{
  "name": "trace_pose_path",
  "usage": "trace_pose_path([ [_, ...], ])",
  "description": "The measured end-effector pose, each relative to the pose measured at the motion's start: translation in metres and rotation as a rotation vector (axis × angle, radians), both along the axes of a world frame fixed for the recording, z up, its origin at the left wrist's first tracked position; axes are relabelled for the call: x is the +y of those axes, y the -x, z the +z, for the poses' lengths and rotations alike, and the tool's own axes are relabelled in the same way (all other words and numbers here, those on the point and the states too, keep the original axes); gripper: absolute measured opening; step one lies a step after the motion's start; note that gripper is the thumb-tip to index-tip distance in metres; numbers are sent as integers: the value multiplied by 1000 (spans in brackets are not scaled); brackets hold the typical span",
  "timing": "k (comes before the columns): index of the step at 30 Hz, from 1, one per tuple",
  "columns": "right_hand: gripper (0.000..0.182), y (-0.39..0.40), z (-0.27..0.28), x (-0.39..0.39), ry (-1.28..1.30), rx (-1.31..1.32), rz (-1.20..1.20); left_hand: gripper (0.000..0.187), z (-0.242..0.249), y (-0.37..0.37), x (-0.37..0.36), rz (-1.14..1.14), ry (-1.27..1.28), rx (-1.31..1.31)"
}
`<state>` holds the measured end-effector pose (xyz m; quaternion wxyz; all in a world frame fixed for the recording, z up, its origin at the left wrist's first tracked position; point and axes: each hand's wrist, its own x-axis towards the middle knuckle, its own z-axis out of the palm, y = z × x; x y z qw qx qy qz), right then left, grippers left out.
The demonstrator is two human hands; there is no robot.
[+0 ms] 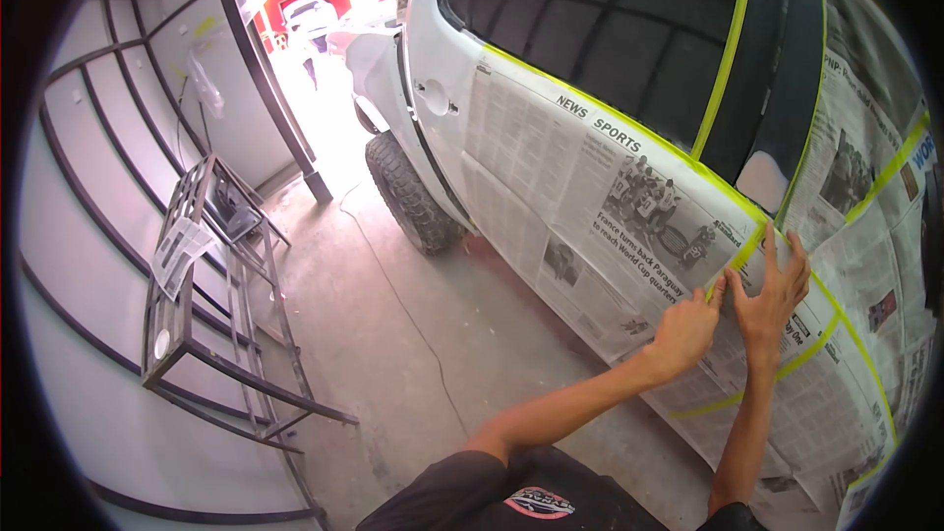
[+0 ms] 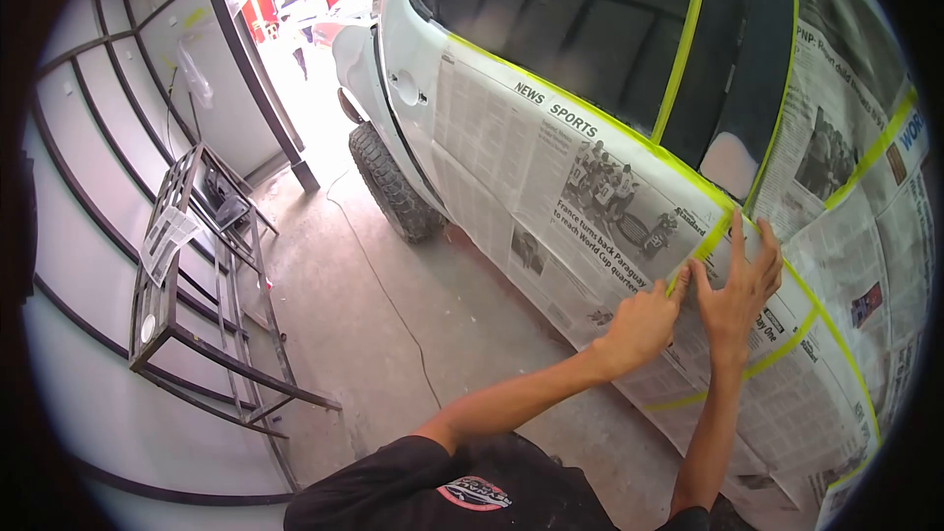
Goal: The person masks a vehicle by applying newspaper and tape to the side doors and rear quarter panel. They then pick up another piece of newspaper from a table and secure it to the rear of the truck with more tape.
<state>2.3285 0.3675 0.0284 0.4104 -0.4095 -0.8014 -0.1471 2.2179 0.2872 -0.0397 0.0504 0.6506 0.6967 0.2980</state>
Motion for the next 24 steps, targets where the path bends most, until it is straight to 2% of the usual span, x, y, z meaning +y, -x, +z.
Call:
trace_pose_path([
  [4,96,-2,-11,-8,-14,113,19,97,-4,-3,2,16,-10,3],
  [7,95,-2,-19,-5,-53,172,53,96,-1,-3,0,-4,34,-33],
  [10,96,-2,-16,-10,-87,145,19,91,6,-4,-13,-17,30,-26],
  [12,99,-1,-18,-5,-120,183,46,83,-13,-5,-13,24,-150,-54],
  [17,109,1,-16,-7,-67,155,7,67,-33,8,-31,-49,-496,-236],
  [21,109,1,-18,-7,-42,161,-2,56,-90,8,-34,-102,-820,-313],
  [24,106,2,-17,-8,-15,176,-6,49,-109,14,-37,-162,-847,-358],
])
